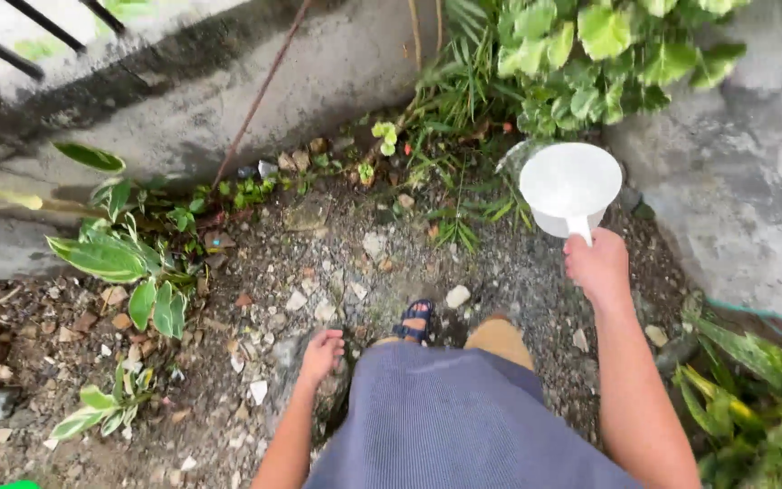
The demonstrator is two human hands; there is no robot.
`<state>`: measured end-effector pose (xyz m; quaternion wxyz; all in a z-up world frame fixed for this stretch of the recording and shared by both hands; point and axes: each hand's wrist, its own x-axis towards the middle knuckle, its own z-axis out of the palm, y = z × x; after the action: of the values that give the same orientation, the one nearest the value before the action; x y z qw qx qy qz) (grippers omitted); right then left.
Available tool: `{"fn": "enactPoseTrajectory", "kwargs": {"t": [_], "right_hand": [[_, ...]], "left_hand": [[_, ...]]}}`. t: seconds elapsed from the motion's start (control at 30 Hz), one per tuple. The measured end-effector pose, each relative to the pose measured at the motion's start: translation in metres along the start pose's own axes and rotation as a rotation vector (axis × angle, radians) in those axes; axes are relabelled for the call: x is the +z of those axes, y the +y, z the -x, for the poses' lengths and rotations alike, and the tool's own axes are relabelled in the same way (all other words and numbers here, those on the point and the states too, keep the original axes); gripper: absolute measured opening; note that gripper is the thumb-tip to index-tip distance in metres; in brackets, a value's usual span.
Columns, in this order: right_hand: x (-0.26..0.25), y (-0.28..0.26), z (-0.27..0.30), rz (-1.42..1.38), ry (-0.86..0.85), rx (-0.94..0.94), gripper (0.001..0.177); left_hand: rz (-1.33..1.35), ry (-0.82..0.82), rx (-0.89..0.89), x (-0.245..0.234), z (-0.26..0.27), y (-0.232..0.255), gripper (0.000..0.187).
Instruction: The person uses a plastic dipper to scoop water from a green bucket and water several plants in a garden area.
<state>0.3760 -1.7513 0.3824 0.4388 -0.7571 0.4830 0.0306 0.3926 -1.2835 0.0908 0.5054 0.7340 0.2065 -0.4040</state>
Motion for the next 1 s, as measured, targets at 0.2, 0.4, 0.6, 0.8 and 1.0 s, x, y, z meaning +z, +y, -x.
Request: {"fn": "enactPoseTrajectory", "kwargs": {"t": [0.2, 0.4, 0.6, 0.8, 1.0], "right_hand": [[-0.011, -0.041, -0.121, 0.237, 0.015, -0.055, 0.028], [-0.02, -0.049, -0.237, 0.316, 0.002, -0.132, 0.034], [-0.032, -0.068, -0.275, 0.321, -0.001, -0.145, 0.027], [-0.023, -0.076, -0.292, 0.272, 0.05, -0.095, 0.028], [-0.003, -0.105, -0.267, 0.244, 0.106, 0.054, 0.036]], "left_hand": [[0.188, 0.205, -0.082, 0.027, -0.016, 0.011, 0.031], [0.052, 0.432, -0.397, 0.126, -0.004, -0.066, 0.049], [-0.01, 0.124, -0.372, 0.235, -0.011, -0.104, 0.043], [0.155, 0.026, -0.218, 0.187, -0.042, -0.036, 0.015], [0.116, 0.222, -0.295, 0.063, -0.069, 0.07, 0.03]]}}
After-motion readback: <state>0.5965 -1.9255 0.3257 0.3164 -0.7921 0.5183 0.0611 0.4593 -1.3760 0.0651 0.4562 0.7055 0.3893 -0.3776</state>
